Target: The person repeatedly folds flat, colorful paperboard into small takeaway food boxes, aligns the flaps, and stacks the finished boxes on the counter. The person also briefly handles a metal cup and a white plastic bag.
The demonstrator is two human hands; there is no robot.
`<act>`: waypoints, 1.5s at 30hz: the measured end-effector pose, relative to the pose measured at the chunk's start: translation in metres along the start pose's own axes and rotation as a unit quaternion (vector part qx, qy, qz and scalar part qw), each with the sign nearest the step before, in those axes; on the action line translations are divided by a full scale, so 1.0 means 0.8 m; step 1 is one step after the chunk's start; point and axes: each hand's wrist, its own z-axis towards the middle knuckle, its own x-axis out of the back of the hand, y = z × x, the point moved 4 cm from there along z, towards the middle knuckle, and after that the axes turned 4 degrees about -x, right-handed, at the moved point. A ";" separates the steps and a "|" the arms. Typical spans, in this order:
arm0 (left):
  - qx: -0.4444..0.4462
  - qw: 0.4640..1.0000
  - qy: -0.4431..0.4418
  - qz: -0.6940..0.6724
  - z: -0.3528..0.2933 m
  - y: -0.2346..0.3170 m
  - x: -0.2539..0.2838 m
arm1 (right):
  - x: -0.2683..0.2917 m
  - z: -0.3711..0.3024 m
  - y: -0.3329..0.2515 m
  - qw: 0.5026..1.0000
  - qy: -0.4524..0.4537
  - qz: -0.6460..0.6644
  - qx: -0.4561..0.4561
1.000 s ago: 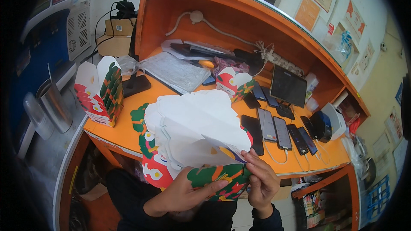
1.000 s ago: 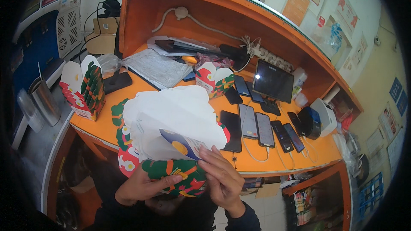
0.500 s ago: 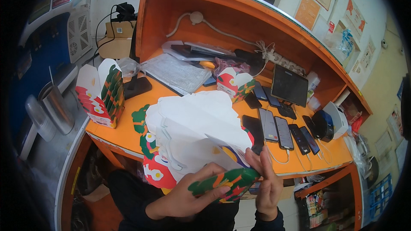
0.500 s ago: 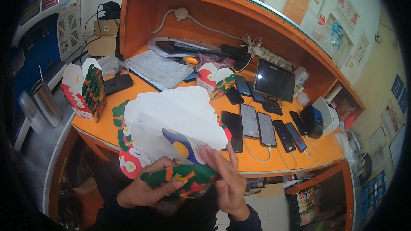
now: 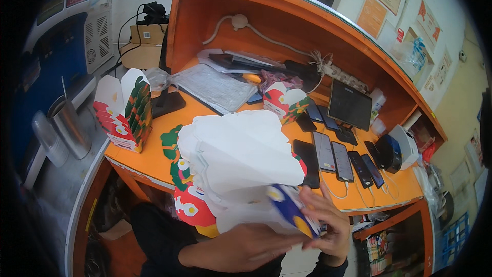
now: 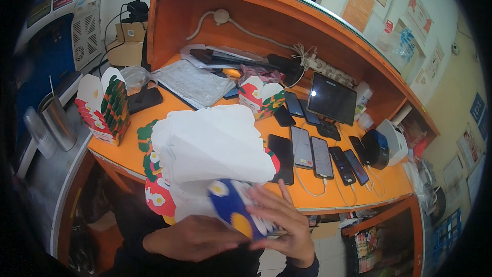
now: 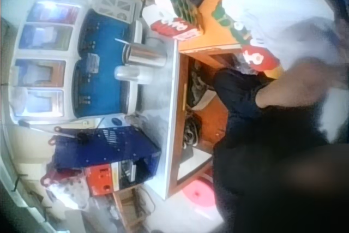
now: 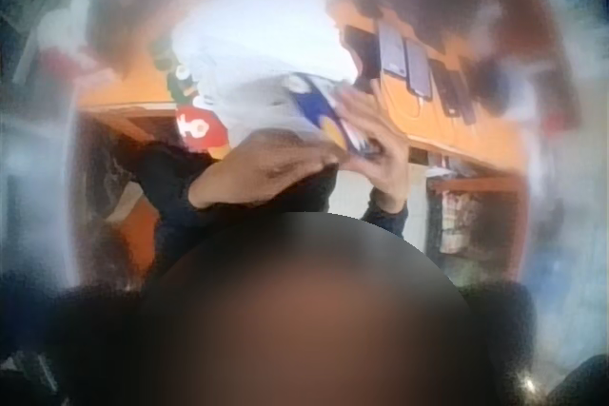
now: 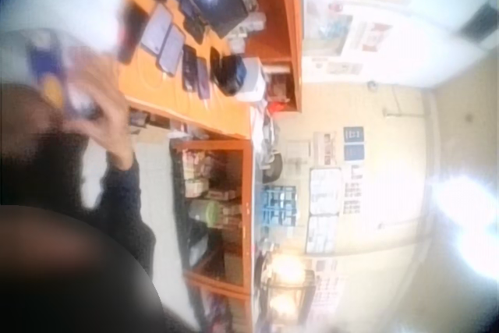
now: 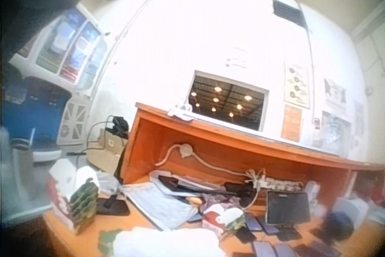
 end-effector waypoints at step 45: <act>0.218 0.901 0.003 0.374 -0.006 -0.068 0.078 | -0.061 0.060 0.103 0.969 -0.170 -0.166 -0.070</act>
